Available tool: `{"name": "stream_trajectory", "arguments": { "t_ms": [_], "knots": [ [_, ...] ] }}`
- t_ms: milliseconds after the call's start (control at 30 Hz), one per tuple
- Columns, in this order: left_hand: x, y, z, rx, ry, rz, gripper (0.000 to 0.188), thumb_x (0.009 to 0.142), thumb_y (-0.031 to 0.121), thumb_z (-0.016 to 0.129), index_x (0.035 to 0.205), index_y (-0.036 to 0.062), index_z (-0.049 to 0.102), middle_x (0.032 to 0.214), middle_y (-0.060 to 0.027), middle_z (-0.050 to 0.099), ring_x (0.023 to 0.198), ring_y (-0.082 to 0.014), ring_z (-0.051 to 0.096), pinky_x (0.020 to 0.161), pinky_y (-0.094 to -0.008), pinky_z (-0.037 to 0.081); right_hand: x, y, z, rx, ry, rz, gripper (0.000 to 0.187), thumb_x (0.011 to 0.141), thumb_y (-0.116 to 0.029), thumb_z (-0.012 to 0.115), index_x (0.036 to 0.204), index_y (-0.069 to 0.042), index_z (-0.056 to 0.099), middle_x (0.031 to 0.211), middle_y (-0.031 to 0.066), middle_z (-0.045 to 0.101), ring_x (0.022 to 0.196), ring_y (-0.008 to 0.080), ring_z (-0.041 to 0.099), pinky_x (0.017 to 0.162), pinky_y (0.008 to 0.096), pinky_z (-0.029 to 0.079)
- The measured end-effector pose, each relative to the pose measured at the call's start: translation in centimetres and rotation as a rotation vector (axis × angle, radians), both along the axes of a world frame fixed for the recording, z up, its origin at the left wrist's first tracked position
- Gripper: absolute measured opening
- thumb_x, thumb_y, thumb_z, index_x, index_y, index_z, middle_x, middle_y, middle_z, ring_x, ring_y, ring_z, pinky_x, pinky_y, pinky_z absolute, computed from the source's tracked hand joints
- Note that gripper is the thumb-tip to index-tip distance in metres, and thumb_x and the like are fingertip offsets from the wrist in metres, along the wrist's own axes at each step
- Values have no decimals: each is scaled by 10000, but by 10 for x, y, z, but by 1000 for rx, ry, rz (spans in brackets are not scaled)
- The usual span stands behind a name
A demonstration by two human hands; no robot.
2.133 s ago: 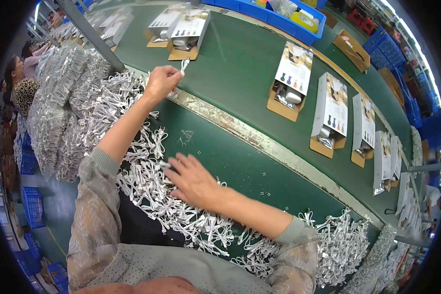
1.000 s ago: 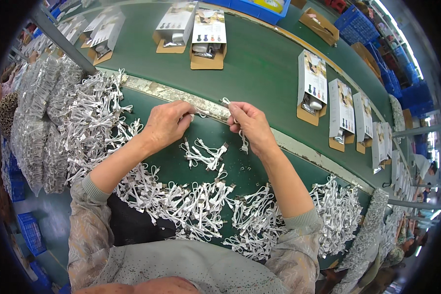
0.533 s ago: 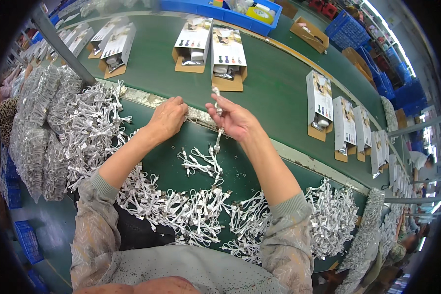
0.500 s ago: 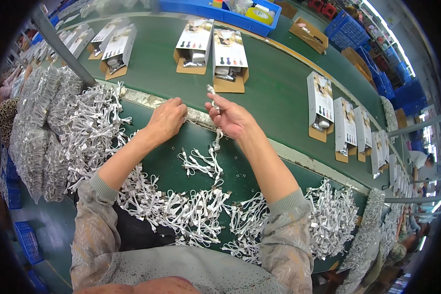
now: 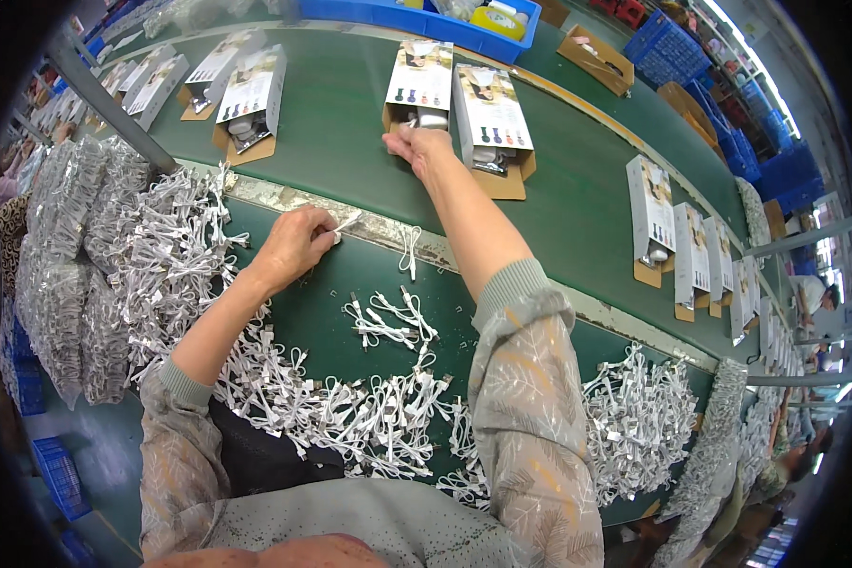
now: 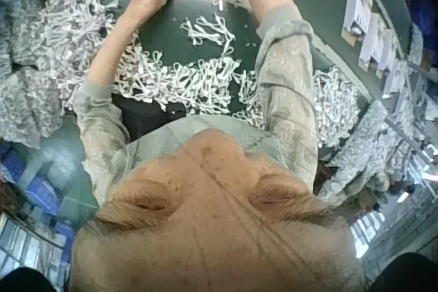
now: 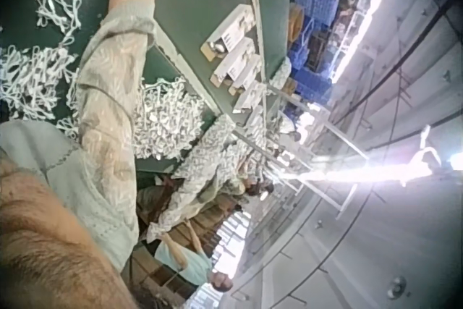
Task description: The person picks up a white cable from a pile, folds it by hand, and places it into a cardboard box on a conveyor belt. This process is repeated for several cables and boxes.
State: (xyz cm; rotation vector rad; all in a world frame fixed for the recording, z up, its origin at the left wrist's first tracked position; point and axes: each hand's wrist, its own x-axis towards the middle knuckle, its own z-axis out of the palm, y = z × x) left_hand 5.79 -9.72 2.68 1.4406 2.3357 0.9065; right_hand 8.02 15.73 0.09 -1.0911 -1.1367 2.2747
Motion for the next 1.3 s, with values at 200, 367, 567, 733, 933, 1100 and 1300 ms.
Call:
{"name": "stream_trajectory", "arguments": {
  "t_ms": [200, 367, 567, 733, 933, 1100, 1300],
  "knots": [
    [-15, -10, 12, -128, 79, 268, 168, 780, 208, 616, 780, 45, 659, 732, -138, 653, 734, -337, 639, 687, -435, 497, 49, 2, -11, 724, -372, 298, 405, 893, -362, 573, 751, 11, 637, 614, 83, 606, 463, 140, 550, 419, 285, 431],
    [-55, -1, 7, -3, 106, 469, 199, 780, 242, 606, 782, 57, 679, 736, -142, 667, 737, -337, 647, 686, -432, 503, 132, -46, 24, 1463, -172, 620, 247, 844, -67, 536, 1071, -66, 633, 1030, 129, 641, 959, 289, 608, 861, 361, 475],
    [-93, 39, -11, 43, 93, 513, 203, 756, 198, 628, 848, 19, 662, 826, -198, 664, 840, -380, 630, 781, -449, 489, 161, -80, 22, 1726, -67, 787, 316, 782, 23, 540, 1075, -63, 622, 1187, 133, 576, 1122, 309, 528, 939, 385, 450],
    [-40, 50, 10, 182, 81, 195, 364, 828, 154, 594, 1157, 1, 578, 972, -188, 655, 848, -291, 646, 782, -368, 500, 169, -73, 28, 1726, -86, 683, 130, 799, -51, 598, 921, -66, 641, 906, 99, 580, 877, 284, 553, 762, 386, 470],
    [55, 7, 34, -2, -255, -155, 322, 832, 157, 642, 1108, -3, 600, 973, -146, 650, 794, -227, 639, 729, -342, 503, 176, -87, 47, 1757, -208, 652, 112, 807, -135, 642, 906, -85, 655, 802, 79, 562, 803, 266, 569, 705, 378, 470],
    [56, -20, 28, 13, -17, -129, 181, 811, 143, 655, 925, 3, 643, 815, -139, 641, 714, -241, 637, 670, -353, 495, 182, -108, 69, 1524, -219, 691, 201, 809, -178, 647, 963, -54, 611, 881, 130, 595, 865, 317, 587, 730, 416, 475],
    [9, -22, 36, 62, -170, 218, 167, 783, 186, 614, 759, 23, 635, 713, -136, 652, 679, -287, 641, 653, -385, 496, 224, -109, 56, 1465, -470, 920, 256, 790, -236, 684, 897, -18, 602, 837, 142, 609, 784, 319, 610, 712, 391, 479]
  ]
}}
